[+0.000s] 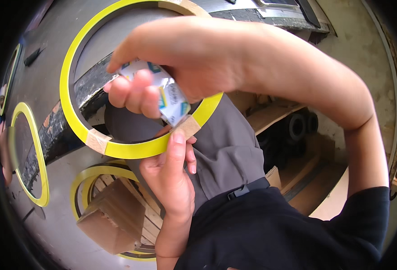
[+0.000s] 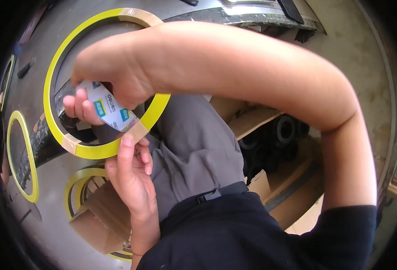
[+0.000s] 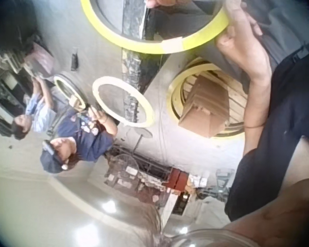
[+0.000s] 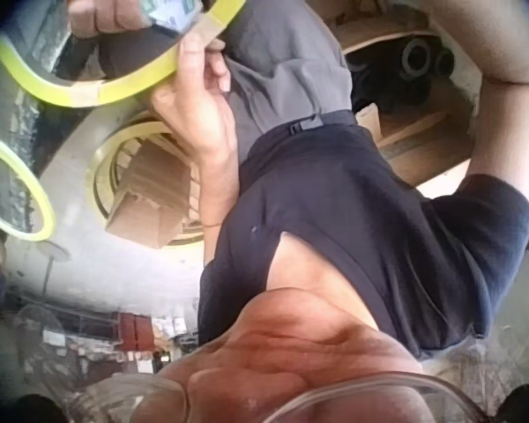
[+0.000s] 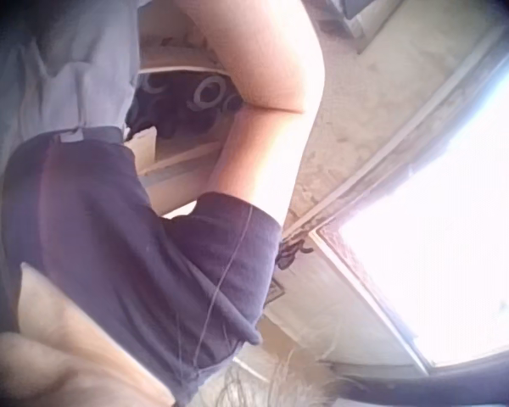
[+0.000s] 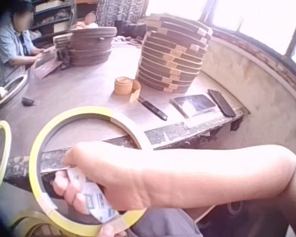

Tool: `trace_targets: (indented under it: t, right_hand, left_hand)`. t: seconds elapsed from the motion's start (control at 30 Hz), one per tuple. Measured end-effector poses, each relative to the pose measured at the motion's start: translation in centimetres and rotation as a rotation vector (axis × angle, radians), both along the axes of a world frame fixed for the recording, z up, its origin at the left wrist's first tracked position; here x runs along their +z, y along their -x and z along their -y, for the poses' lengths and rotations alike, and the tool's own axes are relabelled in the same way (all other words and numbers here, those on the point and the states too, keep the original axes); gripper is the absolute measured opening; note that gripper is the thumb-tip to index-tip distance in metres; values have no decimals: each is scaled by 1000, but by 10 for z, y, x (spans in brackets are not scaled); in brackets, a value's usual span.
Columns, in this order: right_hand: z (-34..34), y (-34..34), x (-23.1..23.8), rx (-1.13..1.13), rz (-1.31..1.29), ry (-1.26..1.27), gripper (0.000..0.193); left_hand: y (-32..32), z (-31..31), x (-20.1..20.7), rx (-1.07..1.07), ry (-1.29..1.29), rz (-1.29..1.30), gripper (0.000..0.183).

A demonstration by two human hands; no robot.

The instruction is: Applying tape and cutting it to assemble circular frames.

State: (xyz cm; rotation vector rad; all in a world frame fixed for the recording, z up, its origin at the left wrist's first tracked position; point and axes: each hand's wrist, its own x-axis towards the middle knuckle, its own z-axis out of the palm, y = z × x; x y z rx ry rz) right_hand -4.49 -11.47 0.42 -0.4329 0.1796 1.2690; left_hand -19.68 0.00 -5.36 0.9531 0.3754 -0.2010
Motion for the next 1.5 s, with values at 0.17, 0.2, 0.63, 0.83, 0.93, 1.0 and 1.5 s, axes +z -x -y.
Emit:
trace_targets:
  t: [0.17, 0.2, 0.63, 0.83, 0.93, 1.0, 1.5]
  right_hand:
    - [29, 10, 21, -200, 838, 298, 17]
    - [24, 9, 20, -193, 834, 297, 17]
    - [32, 100, 79, -383, 27, 281, 40]
    - [37, 128, 83, -393, 207, 457, 36]
    - [16, 141, 90, -503, 87, 681, 29]
    - [26, 150, 90, -330, 97, 680, 27]
    - [46, 99, 58, 153, -180, 575, 54]
  left_hand:
    - [-1, -1, -7, 2, 17, 24, 23]
    - [-1, -2, -10, -7, 53, 34, 23]
    - [-4, -4, -55, -85, 187, 251, 23]
    - [-20, -9, -45, -78, 189, 472, 32]
    - [-24, -15, -62, -127, 140, 615, 36]
    - [-25, -15, -64, -134, 95, 588, 42]
    - [-24, -6, -62, -69, 9, 530, 61]
